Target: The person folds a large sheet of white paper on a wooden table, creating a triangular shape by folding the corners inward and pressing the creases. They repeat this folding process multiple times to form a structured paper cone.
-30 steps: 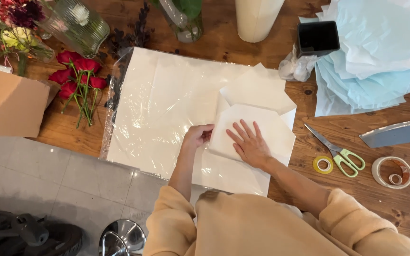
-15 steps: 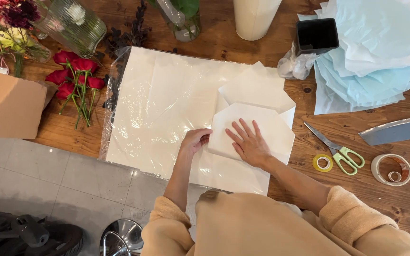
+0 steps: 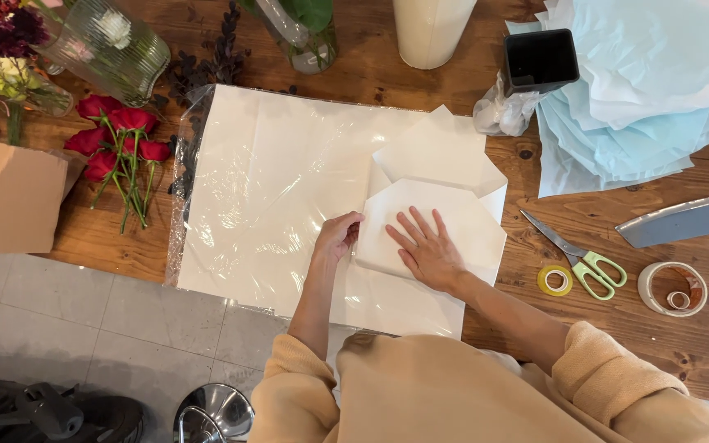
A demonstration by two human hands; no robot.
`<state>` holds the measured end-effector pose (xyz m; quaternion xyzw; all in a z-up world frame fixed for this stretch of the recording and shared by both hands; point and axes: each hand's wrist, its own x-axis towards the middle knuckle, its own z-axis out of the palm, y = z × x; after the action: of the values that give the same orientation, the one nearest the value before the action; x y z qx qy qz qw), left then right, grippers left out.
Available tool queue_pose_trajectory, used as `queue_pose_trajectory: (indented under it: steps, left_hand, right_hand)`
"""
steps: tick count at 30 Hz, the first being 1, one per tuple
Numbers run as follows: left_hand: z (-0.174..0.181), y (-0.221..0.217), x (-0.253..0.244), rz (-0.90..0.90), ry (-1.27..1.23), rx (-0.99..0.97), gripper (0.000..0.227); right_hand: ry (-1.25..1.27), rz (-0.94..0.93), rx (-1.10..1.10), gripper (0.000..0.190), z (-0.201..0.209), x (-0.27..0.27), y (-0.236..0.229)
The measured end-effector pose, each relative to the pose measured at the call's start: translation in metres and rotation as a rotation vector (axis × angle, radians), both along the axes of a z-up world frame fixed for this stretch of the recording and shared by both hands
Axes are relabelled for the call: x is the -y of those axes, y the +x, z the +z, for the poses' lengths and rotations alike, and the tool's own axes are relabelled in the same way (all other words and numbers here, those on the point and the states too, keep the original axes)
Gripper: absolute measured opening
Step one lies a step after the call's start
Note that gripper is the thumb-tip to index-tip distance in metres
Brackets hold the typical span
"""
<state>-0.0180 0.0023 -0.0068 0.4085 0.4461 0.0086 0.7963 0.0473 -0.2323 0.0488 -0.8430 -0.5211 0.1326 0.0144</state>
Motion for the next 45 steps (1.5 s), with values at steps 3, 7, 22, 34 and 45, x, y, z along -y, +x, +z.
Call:
queue_pose_trajectory:
  steps: [3, 7, 22, 34, 45]
  left_hand:
    - [0.014, 0.004, 0.005, 0.029, -0.007, -0.020, 0.020]
    - [0.014, 0.013, 0.003, 0.030, -0.016, -0.021, 0.020]
    - [0.035, 0.016, 0.011, -0.062, 0.167, -0.029, 0.033]
    - [0.021, -0.063, 0.040, -0.059, 0.278, -0.101, 0.028]
    - [0.007, -0.074, 0.065, 0.135, 0.380, -0.125, 0.030]
  right_hand:
    - [0.011, -0.012, -0.004, 0.055, -0.002, 0.000, 0.000]
    - [0.012, -0.015, -0.005, 0.055, -0.001, -0.001, 0.001]
    - [0.045, -0.009, 0.003, 0.055, -0.009, 0.000, 0.003]
    - [0.170, 0.091, 0.088, 0.054, -0.014, 0.006, 0.006]
    - [0.201, 0.145, 0.129, 0.054, -0.019, 0.008, 0.009]
